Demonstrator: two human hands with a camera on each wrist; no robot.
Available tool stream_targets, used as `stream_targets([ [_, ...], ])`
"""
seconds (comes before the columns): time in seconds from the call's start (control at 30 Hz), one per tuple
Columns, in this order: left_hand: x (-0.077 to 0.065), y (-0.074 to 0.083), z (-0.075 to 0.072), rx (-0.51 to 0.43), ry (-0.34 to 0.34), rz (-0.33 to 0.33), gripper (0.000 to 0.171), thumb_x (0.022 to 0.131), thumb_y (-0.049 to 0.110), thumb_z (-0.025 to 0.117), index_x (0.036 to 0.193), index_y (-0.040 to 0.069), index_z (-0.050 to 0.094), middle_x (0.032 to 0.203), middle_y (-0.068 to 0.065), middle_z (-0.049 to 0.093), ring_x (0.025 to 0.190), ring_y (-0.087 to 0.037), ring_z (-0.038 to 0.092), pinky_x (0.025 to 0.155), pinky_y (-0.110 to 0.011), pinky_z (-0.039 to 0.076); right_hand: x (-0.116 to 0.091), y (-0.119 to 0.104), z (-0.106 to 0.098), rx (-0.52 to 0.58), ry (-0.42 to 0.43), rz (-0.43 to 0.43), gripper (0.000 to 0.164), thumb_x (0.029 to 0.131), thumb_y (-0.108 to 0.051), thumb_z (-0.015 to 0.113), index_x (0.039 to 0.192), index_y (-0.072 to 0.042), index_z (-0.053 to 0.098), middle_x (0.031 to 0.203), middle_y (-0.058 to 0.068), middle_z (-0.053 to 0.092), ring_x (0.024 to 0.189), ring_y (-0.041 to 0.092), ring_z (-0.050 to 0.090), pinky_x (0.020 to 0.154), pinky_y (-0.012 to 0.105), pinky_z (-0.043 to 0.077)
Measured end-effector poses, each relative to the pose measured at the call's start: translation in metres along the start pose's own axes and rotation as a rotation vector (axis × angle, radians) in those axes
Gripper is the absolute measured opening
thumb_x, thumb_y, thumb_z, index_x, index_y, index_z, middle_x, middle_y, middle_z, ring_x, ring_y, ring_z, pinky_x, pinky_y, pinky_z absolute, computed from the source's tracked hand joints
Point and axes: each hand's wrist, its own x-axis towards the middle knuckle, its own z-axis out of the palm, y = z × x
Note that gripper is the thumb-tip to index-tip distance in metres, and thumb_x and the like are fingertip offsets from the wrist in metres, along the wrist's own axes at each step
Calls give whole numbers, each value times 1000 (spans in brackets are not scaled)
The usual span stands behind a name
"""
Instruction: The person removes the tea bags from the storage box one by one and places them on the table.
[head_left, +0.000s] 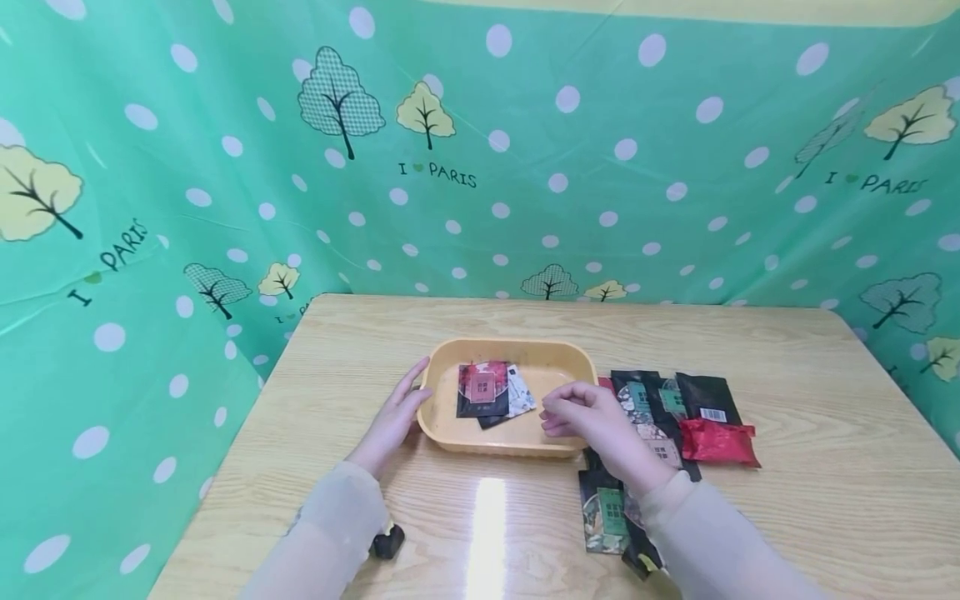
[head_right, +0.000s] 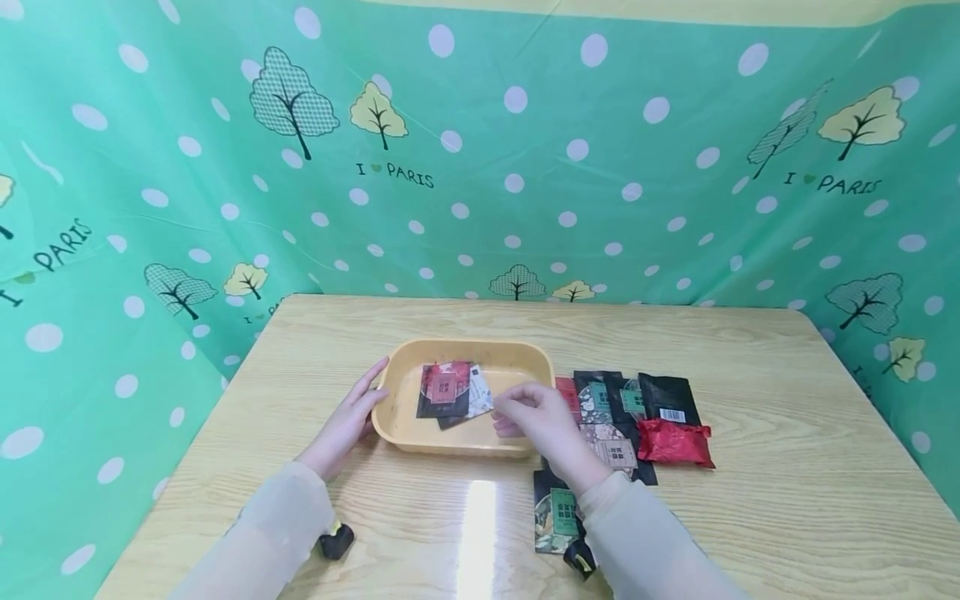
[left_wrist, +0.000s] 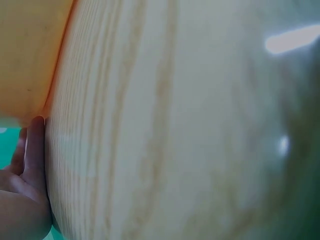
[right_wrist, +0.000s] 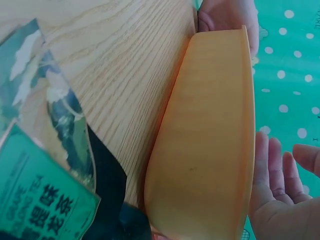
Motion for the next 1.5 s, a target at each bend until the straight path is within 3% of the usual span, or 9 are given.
stream_targets([
  [0.23,0,3,0,-13,2,-1,56,103,33,46,155,40,27,162,-16,27,141,-37,41,116,-48,38,8,-1,9,-19,-3,18,34,96,-11,58,120,13,59,112,28,67,82,19,71,80,33,62],
  [0.43,0,2,-2,6,11,2,56,103,35,46,155,42,27,160,-17,30,138,-38,46,113,-48,42,17,0,16,16,2,52,36,96,-9,58,125,12,57,118,28,65,87,23,71,82,31,62],
  [0.63,1,2,-2,-4,2,3,56,103,34,47,154,42,26,160,-17,30,138,-38,46,113,-47,42,28,-1,24,51,-17,106,43,95,-8,58,131,14,51,122,29,61,94,26,69,92,36,59],
  [0.8,-1,3,0,-6,1,0,57,103,34,47,155,41,26,161,-18,29,139,-38,45,113,-47,42,39,2,29,29,-29,139,42,93,-4,57,130,16,50,118,32,62,94,29,69,95,41,58],
  [1.2,1,1,0,-5,-6,12,57,103,31,45,156,39,25,159,-20,30,138,-39,45,112,-47,43,55,12,40,-22,-31,209,38,92,-1,57,126,17,54,115,27,62,91,24,67,89,32,60],
  [1.5,3,-2,1,-8,-3,25,57,103,29,45,156,36,25,159,-20,32,137,-39,46,111,-45,44,64,9,45,90,-49,256,35,94,-1,55,124,16,52,110,22,62,92,23,66,95,36,58],
])
